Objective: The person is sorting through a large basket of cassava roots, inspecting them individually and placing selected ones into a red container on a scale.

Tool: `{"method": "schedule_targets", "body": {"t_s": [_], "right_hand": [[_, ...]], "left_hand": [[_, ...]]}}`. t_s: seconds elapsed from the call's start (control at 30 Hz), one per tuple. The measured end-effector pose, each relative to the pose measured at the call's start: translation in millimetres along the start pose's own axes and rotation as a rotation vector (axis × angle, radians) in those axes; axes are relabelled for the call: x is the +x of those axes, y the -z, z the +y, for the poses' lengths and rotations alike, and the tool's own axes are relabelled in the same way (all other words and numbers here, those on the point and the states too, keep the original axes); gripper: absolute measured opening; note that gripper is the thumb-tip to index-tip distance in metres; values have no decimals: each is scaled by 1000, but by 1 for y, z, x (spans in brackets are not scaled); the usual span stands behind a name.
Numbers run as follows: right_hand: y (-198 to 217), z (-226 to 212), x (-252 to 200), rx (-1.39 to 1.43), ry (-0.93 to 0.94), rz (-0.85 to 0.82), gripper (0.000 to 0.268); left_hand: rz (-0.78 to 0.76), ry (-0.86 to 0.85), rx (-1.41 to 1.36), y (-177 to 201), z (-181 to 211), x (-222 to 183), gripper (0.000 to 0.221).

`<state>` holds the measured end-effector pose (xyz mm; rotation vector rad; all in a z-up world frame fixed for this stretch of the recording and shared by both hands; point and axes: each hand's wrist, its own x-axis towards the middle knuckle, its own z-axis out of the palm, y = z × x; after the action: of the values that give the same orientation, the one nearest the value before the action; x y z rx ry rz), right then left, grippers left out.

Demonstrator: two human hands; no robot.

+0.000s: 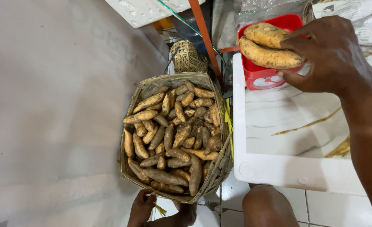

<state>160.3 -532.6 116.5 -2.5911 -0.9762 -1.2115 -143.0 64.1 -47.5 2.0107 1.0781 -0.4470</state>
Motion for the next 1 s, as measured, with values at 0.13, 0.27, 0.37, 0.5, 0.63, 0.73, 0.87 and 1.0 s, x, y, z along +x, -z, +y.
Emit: {"method": "schedule_targets", "body": {"t_s": [0.13, 0.27, 0.37, 0.5, 0.63, 0.73, 0.87, 1.0], "right_hand": [[17, -17, 8, 12, -79, 15, 42], [26, -49, 5, 102, -177, 250, 22], [19, -87, 10, 230, -284, 276, 15], [9, -157, 26, 503, -368, 44, 26], [-32, -218, 23, 655, -290, -109, 27], [-63, -252, 10, 773, -339, -377, 29], [-90, -279, -4, 761, -258, -775, 18], [-97, -278, -2, 724, -206, -1164, 36]], "left_hand": [[5, 24, 27, 1, 6, -6, 29], [12, -3, -22, 0, 10, -10, 29], [16, 30, -84, 0, 28, -26, 28], [76, -46, -176, -3, 18, -22, 25], [174, -134, -259, -9, 29, -30, 28], [121, -263, -470, -16, 45, -42, 16], [28, -341, -513, -21, 106, -79, 21], [-148, -559, -412, -35, 153, -90, 29]]}}
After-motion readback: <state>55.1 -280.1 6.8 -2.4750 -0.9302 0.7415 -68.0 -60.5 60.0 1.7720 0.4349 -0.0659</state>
